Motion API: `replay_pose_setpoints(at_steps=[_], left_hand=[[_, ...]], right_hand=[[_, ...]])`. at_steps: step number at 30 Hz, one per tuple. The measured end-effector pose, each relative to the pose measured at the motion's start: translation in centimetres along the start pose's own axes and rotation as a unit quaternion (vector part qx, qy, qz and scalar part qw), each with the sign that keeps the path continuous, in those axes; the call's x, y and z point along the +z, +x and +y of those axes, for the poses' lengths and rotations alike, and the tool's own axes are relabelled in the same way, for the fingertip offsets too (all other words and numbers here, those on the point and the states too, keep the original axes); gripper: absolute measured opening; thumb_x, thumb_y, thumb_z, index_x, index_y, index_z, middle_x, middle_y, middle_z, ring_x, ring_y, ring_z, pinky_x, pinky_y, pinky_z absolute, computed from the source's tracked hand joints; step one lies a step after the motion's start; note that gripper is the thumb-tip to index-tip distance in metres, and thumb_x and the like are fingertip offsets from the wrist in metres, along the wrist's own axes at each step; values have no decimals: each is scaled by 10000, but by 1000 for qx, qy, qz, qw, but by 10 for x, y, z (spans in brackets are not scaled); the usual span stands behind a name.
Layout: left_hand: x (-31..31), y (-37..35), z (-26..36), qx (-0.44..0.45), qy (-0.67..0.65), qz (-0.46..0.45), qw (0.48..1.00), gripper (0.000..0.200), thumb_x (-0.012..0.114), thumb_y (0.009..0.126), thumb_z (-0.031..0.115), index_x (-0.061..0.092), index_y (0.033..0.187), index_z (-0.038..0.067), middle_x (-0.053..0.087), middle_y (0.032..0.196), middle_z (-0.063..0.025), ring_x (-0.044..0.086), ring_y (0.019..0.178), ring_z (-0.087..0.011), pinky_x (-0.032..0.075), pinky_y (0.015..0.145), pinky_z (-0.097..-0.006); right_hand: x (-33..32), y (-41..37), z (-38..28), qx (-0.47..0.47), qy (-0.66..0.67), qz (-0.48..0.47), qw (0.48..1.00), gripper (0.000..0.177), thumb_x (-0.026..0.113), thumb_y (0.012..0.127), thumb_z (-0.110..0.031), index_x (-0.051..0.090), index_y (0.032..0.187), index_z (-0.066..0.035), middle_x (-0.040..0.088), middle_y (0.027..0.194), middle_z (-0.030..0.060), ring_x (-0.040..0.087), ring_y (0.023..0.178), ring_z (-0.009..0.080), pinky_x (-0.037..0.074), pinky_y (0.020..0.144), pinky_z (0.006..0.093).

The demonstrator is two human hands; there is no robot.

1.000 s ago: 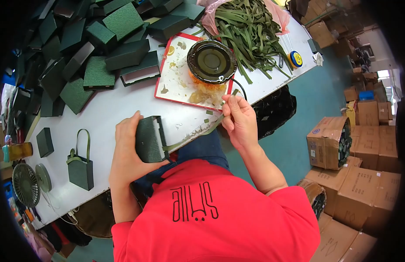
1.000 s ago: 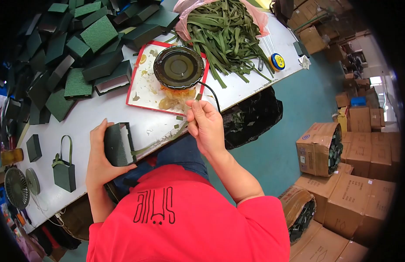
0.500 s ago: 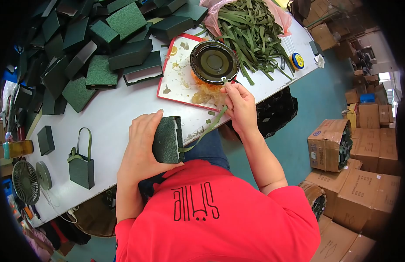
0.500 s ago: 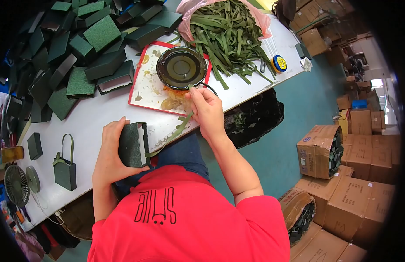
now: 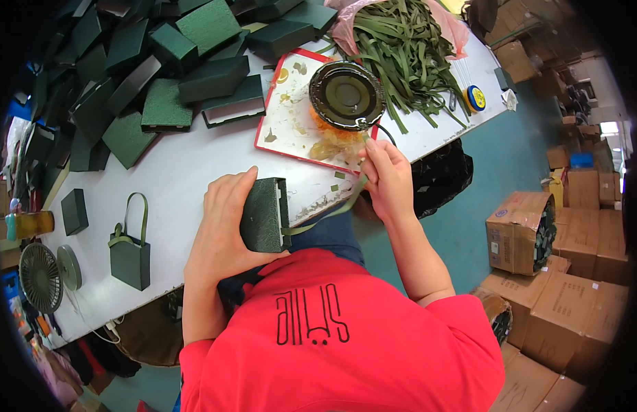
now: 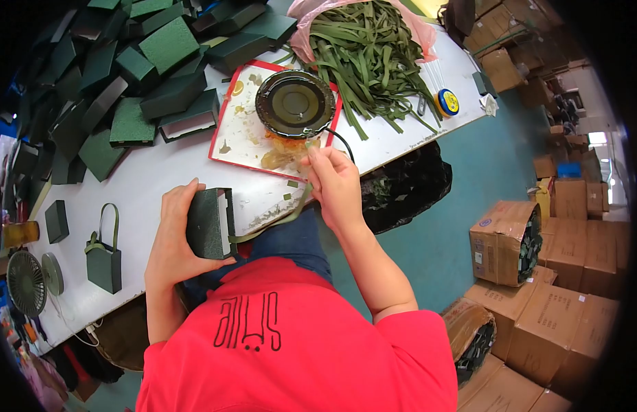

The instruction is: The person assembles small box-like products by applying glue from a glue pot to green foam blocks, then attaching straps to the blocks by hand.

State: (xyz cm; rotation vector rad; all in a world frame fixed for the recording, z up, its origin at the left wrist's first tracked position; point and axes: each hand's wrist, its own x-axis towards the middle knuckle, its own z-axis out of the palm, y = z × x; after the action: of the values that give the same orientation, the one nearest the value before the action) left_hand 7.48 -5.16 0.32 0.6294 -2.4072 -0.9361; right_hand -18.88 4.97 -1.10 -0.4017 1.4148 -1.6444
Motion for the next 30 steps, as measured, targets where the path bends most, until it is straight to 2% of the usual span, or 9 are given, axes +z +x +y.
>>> replay_pose_setpoints(at_steps=[2,5,6,9,10,13,16,20,30], left_hand=[[-2,1,0,1,-25,-5,1000,1143,957,508,312,387,1457,28,498,1316,-179,453,1218,-411,376,1041,-493],[-5,1,1,9,-47,-15,999,1152,959,512,319,381,1466,31,488,1325,-177,444,1229,-408,376,1048,-486],[-5,1,1,13,-57,-16,998,1153,959,512,319,380,1467,32,487,1325,-177,445,1228,-407,377,1050,-484],[-5,3,3,35,-83,-18,996,1155,960,509,296,380,1475,42,486,1331,-172,450,1230,-390,398,1042,-468],[-4,4,4,37,-90,-19,995,1154,960,508,288,380,1476,44,490,1329,-169,452,1229,-387,403,1038,-465],[-4,5,5,52,-92,-19,994,1153,957,501,267,383,1477,48,501,1322,-161,460,1220,-381,414,1026,-462],[-4,5,6,56,-92,-15,994,1152,954,497,263,386,1477,48,511,1313,-155,468,1206,-382,416,1020,-464],[-6,4,4,59,-85,-34,994,1261,983,444,249,329,1503,52,523,1352,-158,470,1225,-380,395,1028,-471],[-6,7,8,84,-71,-41,993,1038,920,515,261,454,1415,40,541,1282,-142,486,1193,-375,383,1018,-472]], right_hand=[[7,-15,-4,5,-19,-27,999,206,618,986,-208,634,872,-38,446,585,-68,336,484,7,225,439,201],[12,-29,-7,52,-72,-150,985,189,618,983,-188,651,886,-30,523,644,-56,395,526,4,284,469,192],[16,-34,-9,57,-106,-179,976,183,619,982,-171,662,896,-15,609,740,-36,462,597,3,353,523,189],[26,-35,-9,94,-136,-271,948,192,615,985,-167,659,895,-4,657,821,-15,518,679,8,411,599,187],[29,-34,-9,98,-148,-279,944,202,614,989,-172,659,895,2,672,825,-7,550,737,17,439,670,193],[35,-31,-13,144,-183,-297,926,217,617,990,-183,656,888,4,667,809,-9,559,742,22,449,689,196],[41,-30,-7,102,-190,-291,932,230,619,990,-190,648,870,3,659,779,-11,557,721,22,446,665,199],[39,-27,-6,119,-194,-299,927,243,621,990,-194,639,845,1,649,749,-10,547,704,16,440,643,203],[34,-20,4,152,-246,-308,906,280,645,942,-166,577,718,-13,586,669,-29,472,597,6,374,523,216]])
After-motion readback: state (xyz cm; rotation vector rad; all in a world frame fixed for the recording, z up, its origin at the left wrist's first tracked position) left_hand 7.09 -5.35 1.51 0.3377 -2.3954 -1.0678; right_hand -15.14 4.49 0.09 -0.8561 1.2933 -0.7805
